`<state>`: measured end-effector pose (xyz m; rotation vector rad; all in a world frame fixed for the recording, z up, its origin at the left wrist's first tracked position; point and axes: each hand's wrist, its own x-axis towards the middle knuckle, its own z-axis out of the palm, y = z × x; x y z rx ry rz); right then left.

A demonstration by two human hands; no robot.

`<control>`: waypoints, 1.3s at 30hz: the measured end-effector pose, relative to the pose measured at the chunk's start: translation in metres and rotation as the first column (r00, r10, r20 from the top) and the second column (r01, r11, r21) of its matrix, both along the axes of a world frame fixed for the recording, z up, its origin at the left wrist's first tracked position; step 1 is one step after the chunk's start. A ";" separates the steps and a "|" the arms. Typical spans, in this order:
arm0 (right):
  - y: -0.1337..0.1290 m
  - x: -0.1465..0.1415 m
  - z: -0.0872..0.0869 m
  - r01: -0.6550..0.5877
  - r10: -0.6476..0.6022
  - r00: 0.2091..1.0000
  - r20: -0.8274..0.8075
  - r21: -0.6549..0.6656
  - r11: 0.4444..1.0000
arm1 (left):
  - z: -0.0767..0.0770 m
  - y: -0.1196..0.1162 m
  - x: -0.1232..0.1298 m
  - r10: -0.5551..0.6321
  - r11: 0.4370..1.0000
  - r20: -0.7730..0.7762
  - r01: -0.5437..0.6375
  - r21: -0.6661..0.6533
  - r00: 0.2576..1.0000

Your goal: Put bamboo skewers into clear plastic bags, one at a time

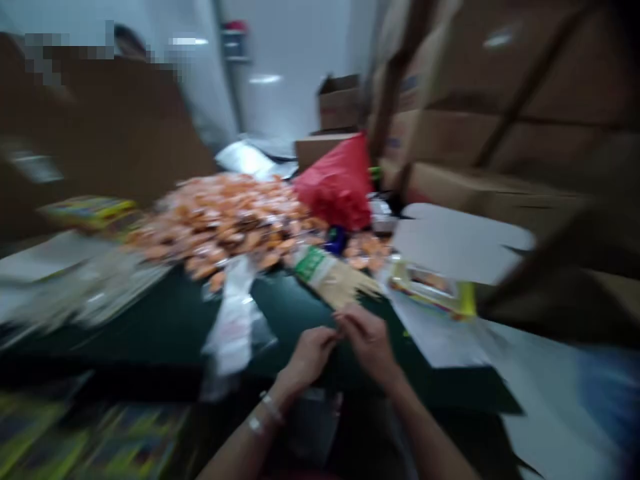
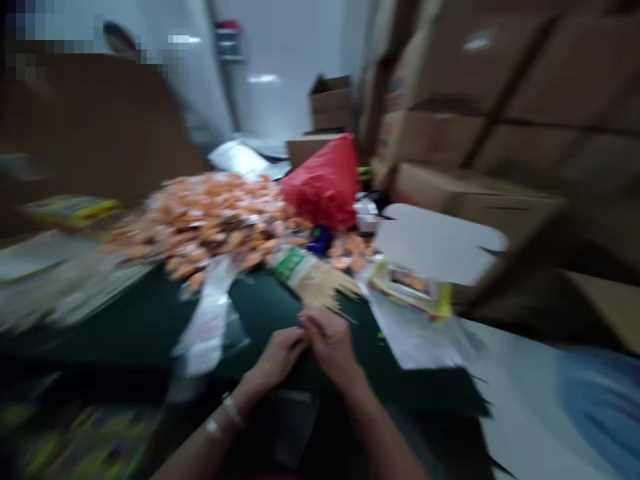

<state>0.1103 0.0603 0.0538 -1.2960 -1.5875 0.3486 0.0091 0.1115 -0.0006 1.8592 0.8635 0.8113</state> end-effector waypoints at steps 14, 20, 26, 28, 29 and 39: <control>0.019 0.000 0.000 -0.200 0.189 0.963 0.191 0.042 0.979 | 0.030 0.005 -0.165 0.588 0.802 -0.245 -0.516 0.301 0.771; 0.025 -0.009 0.005 -0.233 0.219 0.958 0.185 0.058 0.971 | 0.021 0.023 -0.154 0.291 0.929 -0.683 -0.027 0.369 0.670; 0.030 -0.013 0.007 -0.252 0.242 0.952 0.188 0.030 0.967 | 0.018 0.020 -0.150 0.322 0.900 -0.767 0.074 0.431 0.556; 0.033 -0.016 0.007 -0.276 0.265 0.939 0.217 0.018 0.961 | 0.025 0.012 -0.161 0.360 0.879 -0.726 0.049 0.475 0.585; 0.035 -0.018 0.007 -0.288 0.276 0.932 0.235 0.016 0.958 | 0.028 0.007 -0.168 0.389 0.865 -0.699 0.022 0.501 0.600; 0.047 -0.080 -0.013 -0.528 0.593 0.793 0.137 -0.330 0.783 | 0.019 -0.016 -0.238 0.544 0.813 -0.546 -0.239 0.531 0.637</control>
